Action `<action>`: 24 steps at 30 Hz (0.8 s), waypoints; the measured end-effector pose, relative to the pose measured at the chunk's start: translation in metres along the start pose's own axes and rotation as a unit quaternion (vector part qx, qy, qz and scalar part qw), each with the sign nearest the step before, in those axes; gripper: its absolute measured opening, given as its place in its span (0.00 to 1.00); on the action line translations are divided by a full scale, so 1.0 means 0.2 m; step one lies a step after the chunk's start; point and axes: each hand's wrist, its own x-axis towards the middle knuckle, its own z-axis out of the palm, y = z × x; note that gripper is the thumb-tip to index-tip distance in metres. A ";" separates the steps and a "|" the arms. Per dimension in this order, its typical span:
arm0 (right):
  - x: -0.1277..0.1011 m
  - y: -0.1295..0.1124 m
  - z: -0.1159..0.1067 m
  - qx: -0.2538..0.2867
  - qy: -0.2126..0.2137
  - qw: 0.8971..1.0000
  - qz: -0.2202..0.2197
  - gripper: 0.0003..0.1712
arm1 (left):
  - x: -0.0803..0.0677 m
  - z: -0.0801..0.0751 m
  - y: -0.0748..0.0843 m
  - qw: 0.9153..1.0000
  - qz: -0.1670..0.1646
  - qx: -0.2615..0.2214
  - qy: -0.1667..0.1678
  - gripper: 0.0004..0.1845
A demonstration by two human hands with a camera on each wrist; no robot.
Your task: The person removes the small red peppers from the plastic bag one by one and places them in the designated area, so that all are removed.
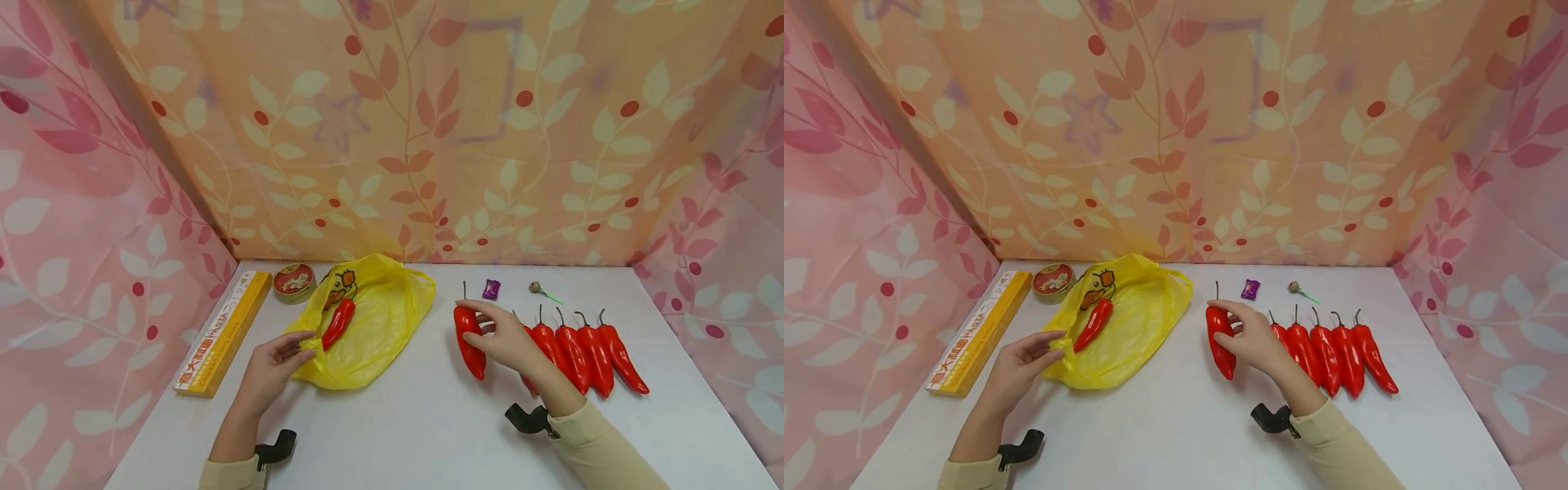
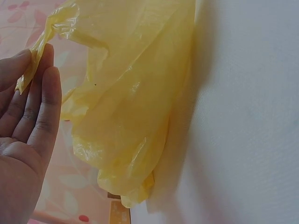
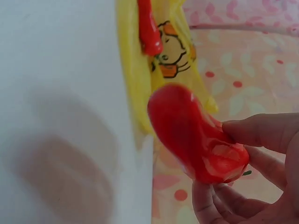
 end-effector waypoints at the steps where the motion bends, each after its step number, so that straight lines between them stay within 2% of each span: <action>1: -0.01 0.02 -0.01 -0.009 0.003 1.000 -0.002 0.33 | 0.00 0.00 0.00 1.000 0.000 0.000 0.000 0.21; 10: -0.08 0.17 -0.07 -0.071 0.021 0.997 0.026 0.35 | 0.01 0.00 -0.02 1.000 -0.001 0.012 0.001 0.23; 16: -0.10 0.21 -0.10 -0.121 0.056 0.991 0.017 0.33 | 0.02 0.00 -0.02 1.000 0.001 0.015 0.002 0.23; 24: -0.10 0.24 -0.10 -0.182 0.059 0.981 0.014 0.34 | 0.02 0.00 -0.03 1.000 -0.004 0.013 0.001 0.24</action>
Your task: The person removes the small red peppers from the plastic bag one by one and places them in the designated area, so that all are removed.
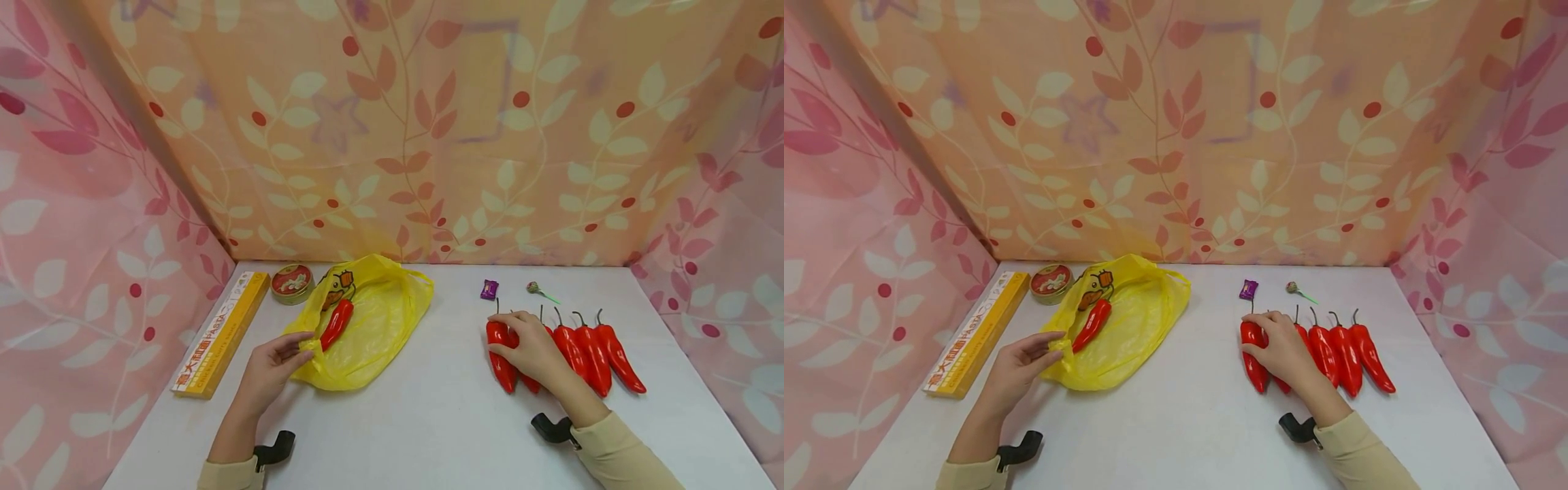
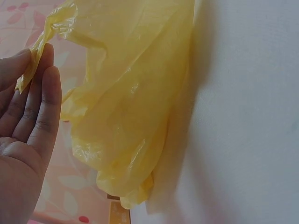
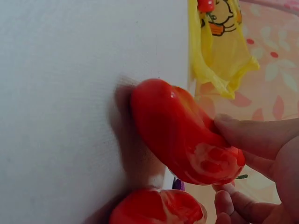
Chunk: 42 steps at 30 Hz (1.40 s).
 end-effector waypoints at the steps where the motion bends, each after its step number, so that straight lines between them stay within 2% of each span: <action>1: 0.00 0.00 0.00 -0.009 0.002 1.000 -0.002 0.34 | 0.00 0.00 0.00 1.000 0.002 -0.002 0.000 0.24; 12: 0.02 0.02 0.00 -0.086 -0.005 0.996 -0.033 0.34 | -0.01 0.00 0.02 1.000 0.009 -0.009 0.000 0.23; 18: 0.02 0.01 0.00 -0.091 -0.015 0.995 -0.034 0.35 | 0.00 0.00 0.00 1.000 -0.001 -0.002 0.005 0.22; 24: 0.02 -0.03 -0.04 -0.066 -0.033 0.997 -0.030 0.35 | 0.00 0.00 0.00 1.000 0.002 -0.005 0.006 0.22; 31: 0.06 -0.16 -0.08 -0.017 -0.030 0.997 -0.068 0.31 | 0.00 -0.01 0.00 1.000 0.005 -0.004 0.005 0.23; 36: 0.11 -0.28 -0.06 0.037 -0.040 0.994 -0.095 0.31 | 0.00 -0.01 -0.01 1.000 0.005 -0.004 0.001 0.24; 42: 0.20 -0.42 0.01 0.069 -0.049 0.990 -0.110 0.30 | 0.00 -0.01 0.00 1.000 0.004 -0.004 0.000 0.23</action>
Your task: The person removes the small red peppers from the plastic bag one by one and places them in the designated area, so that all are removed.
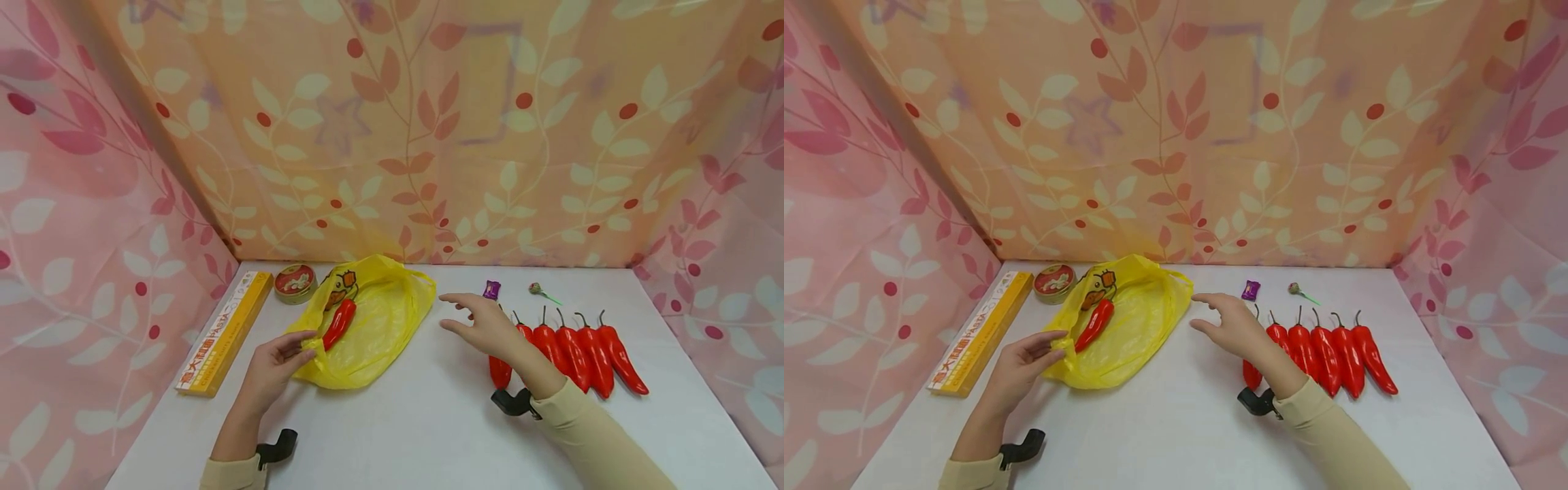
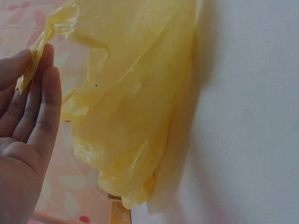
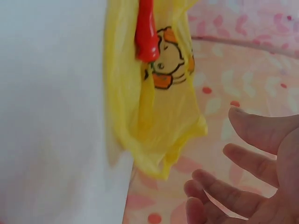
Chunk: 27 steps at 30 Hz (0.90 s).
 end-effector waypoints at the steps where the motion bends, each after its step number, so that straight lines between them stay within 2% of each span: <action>1: 0.02 -0.01 0.01 0.005 -0.002 1.000 -0.002 0.30 | 0.00 0.00 0.00 1.000 0.000 -0.001 0.001 0.23; 9: 0.16 -0.14 0.13 0.049 -0.018 0.998 -0.029 0.29 | 0.00 0.00 0.01 1.000 0.004 -0.002 0.004 0.22; 14: 0.25 -0.20 0.22 0.076 -0.030 0.996 -0.028 0.29 | -0.01 0.01 0.01 1.000 0.013 -0.003 0.006 0.21; 21: 0.42 -0.27 0.37 0.108 -0.046 0.992 -0.051 0.30 | -0.01 0.01 0.01 1.000 0.005 -0.002 0.006 0.20; 27: 0.57 -0.29 0.52 0.140 -0.071 0.988 -0.017 0.34 | -0.01 0.00 0.01 1.000 0.004 0.003 0.006 0.20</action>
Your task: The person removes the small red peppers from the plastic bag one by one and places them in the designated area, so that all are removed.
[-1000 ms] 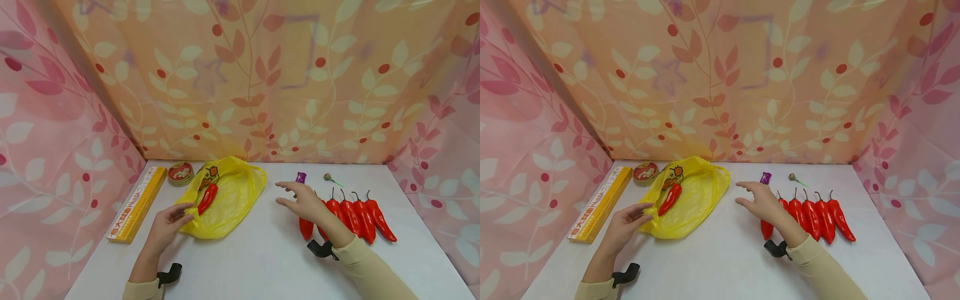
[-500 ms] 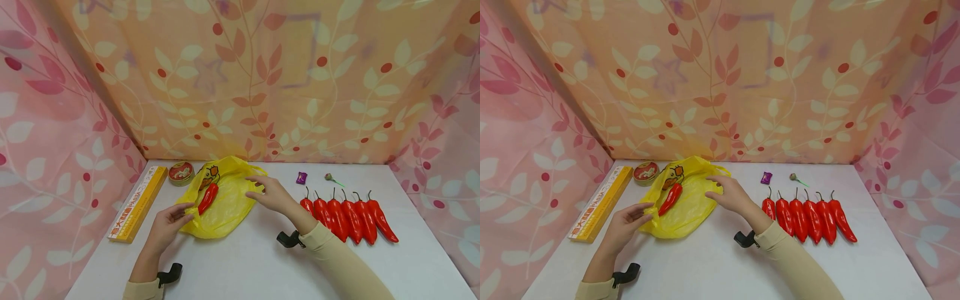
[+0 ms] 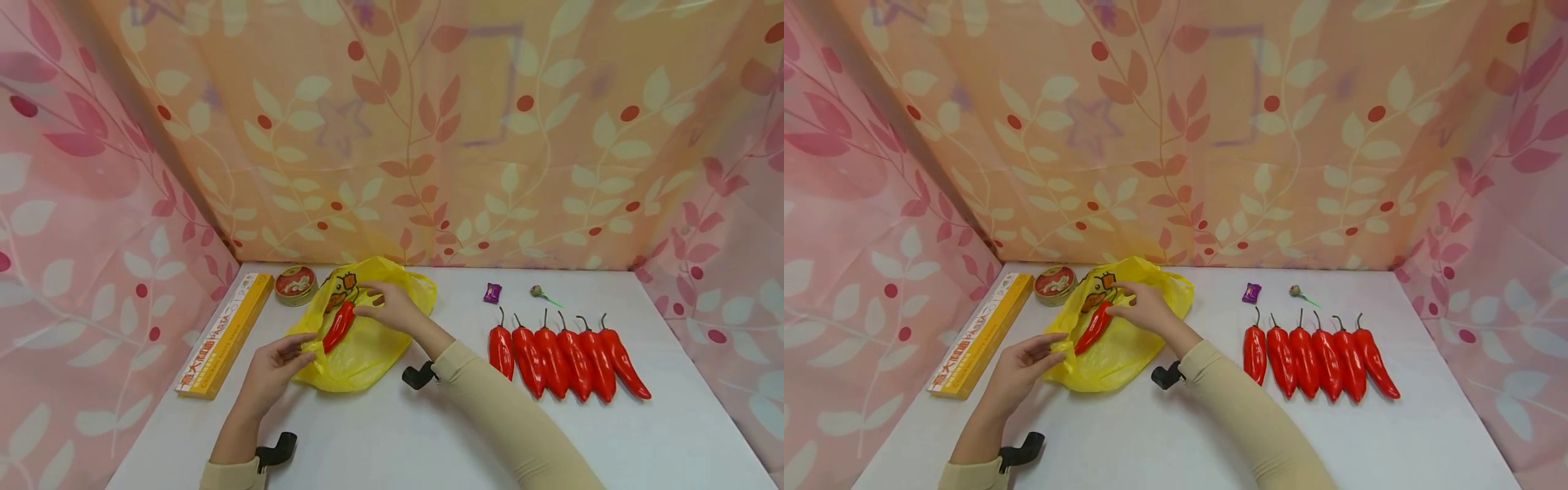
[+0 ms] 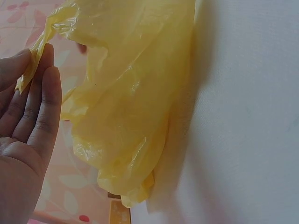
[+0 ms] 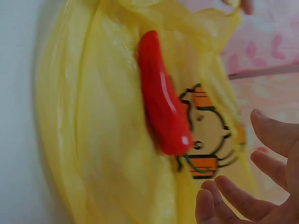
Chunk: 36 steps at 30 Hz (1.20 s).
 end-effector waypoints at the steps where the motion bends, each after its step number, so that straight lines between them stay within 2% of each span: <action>1: 0.02 0.01 0.02 0.000 -0.001 1.000 0.008 0.34 | 0.00 0.00 0.00 1.000 0.000 0.001 -0.001 0.20; 11: 0.18 0.01 0.24 -0.038 0.006 0.996 0.080 0.36 | 0.01 0.00 -0.02 1.000 0.015 0.004 -0.001 0.22; 21: 0.19 0.00 0.33 -0.067 0.016 0.992 0.104 0.33 | 0.01 0.01 -0.03 1.000 0.014 0.010 -0.005 0.23; 29: 0.16 -0.07 0.29 0.011 0.057 0.992 0.107 0.27 | 0.01 0.00 -0.03 1.000 0.009 0.016 0.003 0.22; 36: 0.07 -0.10 0.20 0.017 0.025 0.996 0.088 0.29 | 0.01 0.00 -0.02 1.000 0.008 0.015 0.001 0.22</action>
